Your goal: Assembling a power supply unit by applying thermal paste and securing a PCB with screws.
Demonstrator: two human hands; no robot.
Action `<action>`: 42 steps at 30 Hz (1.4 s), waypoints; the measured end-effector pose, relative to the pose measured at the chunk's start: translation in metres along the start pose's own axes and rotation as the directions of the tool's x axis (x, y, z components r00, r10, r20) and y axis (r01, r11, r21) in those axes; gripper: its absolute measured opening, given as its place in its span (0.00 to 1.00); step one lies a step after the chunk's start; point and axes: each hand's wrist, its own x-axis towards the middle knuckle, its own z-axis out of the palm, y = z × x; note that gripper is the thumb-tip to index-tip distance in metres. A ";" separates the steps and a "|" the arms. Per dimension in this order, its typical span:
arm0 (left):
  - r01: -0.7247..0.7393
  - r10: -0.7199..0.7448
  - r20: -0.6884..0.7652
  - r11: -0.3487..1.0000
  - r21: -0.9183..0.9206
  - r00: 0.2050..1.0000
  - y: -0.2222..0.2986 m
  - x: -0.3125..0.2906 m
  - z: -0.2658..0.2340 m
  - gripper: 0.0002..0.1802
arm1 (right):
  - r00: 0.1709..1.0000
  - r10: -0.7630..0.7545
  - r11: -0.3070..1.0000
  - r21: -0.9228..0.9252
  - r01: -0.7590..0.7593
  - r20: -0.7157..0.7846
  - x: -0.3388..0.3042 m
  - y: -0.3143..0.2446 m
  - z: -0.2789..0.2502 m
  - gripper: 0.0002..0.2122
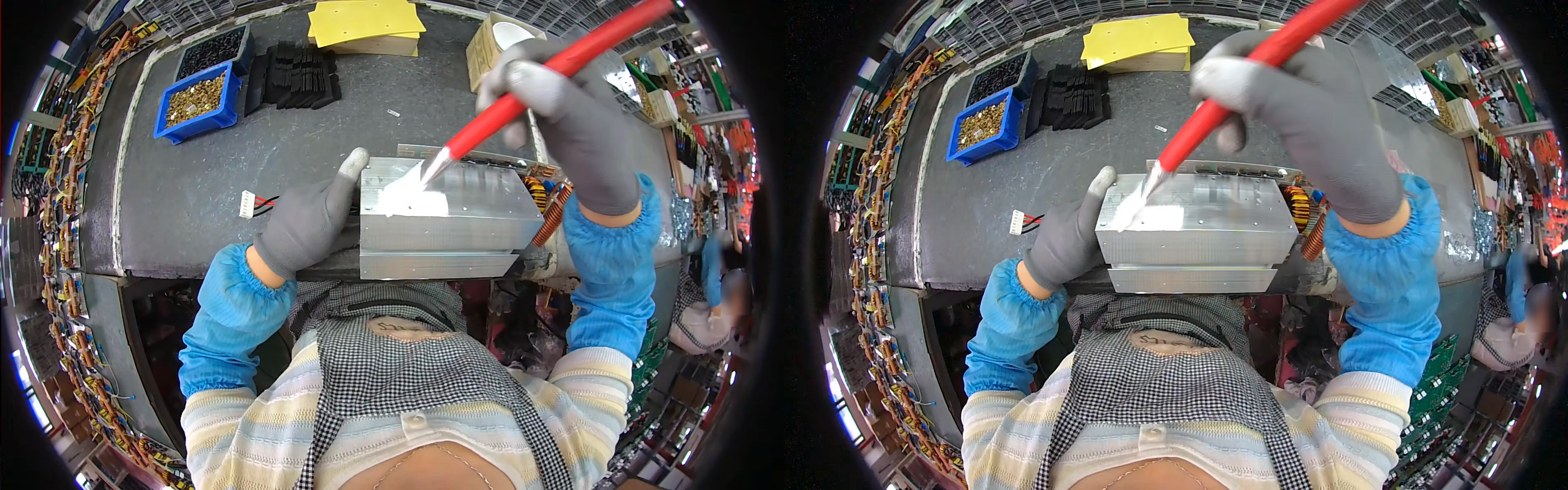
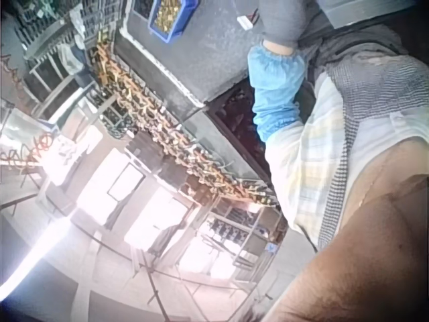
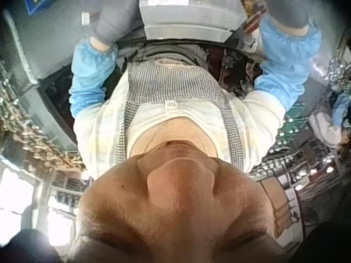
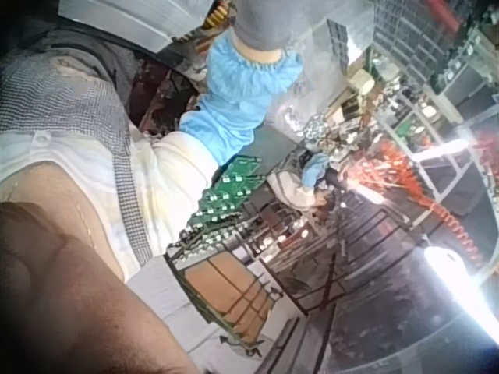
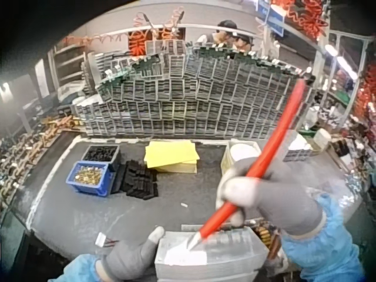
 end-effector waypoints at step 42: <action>-0.110 0.110 -0.129 0.994 0.008 0.986 -0.006 -0.002 0.007 0.52 | 0.817 -0.330 0.911 -0.385 0.145 -0.474 -0.023 0.025 -0.113 0.09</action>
